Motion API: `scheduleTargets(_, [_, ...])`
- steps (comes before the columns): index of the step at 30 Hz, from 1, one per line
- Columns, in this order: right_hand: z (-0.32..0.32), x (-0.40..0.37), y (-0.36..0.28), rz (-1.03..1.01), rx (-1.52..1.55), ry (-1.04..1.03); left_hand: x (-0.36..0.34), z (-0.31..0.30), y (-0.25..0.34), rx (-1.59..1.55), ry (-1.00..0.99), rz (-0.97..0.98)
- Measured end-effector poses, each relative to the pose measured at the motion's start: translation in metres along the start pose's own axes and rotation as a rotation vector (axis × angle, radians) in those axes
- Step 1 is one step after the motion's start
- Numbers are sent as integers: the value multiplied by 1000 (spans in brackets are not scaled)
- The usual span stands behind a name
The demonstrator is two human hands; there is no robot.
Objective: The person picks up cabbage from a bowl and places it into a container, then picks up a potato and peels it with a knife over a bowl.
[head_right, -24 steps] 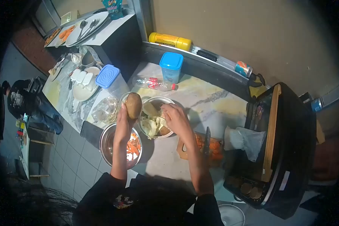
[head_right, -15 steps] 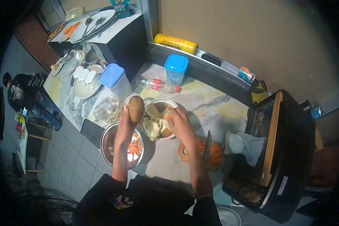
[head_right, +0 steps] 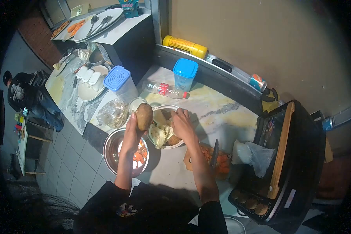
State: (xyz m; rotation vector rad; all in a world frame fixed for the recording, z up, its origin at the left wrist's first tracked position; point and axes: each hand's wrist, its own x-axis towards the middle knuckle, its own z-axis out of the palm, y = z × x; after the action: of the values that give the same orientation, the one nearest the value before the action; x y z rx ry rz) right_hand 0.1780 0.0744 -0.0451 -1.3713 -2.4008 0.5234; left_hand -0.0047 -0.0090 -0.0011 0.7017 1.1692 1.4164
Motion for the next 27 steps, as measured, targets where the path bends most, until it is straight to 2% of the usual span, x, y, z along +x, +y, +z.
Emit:
scheduleTargets(2, [0, 3, 4, -14, 160, 12, 1, 1, 1, -28, 0, 7])
scheduleTargets(6, [-2, 6, 11, 12, 245, -2, 1, -1, 3, -11, 28, -10])
scheduleTargets(8, [-6, 7, 13, 96, 546, -20, 0, 1, 4, -30, 59, -2])
scheduleTargets(12, [-10, 7, 11, 19, 455, 49, 1, -3, 4, 26, 29, -19])
scheduleTargets(14, [-10, 8, 8, 123, 546, -113, 2, -2, 2, 1, 43, -36])
scheduleTargets(15, [-9, 7, 7, 125, 546, -110, 2, 0, 3, 2, 40, -37])
scheduleTargets(17, [-6, 6, 3, 3, 251, 4, 2, 3, 5, 13, 42, -34])
scheduleTargets(18, [-6, 7, 1, 5, 250, 6, 2, 2, 4, 13, 38, -34])
scheduleTargets(20, [-6, 10, -1, 54, 107, -158, 2, 1, 2, 27, 22, -31])
scheduleTargets(23, [-6, 12, -5, 26, 6, -265, 3, 0, 0, -3, 34, -10])
scheduleTargets(27, [-9, 12, -8, 37, 117, -220, 2, -2, 2, -5, 45, -20])
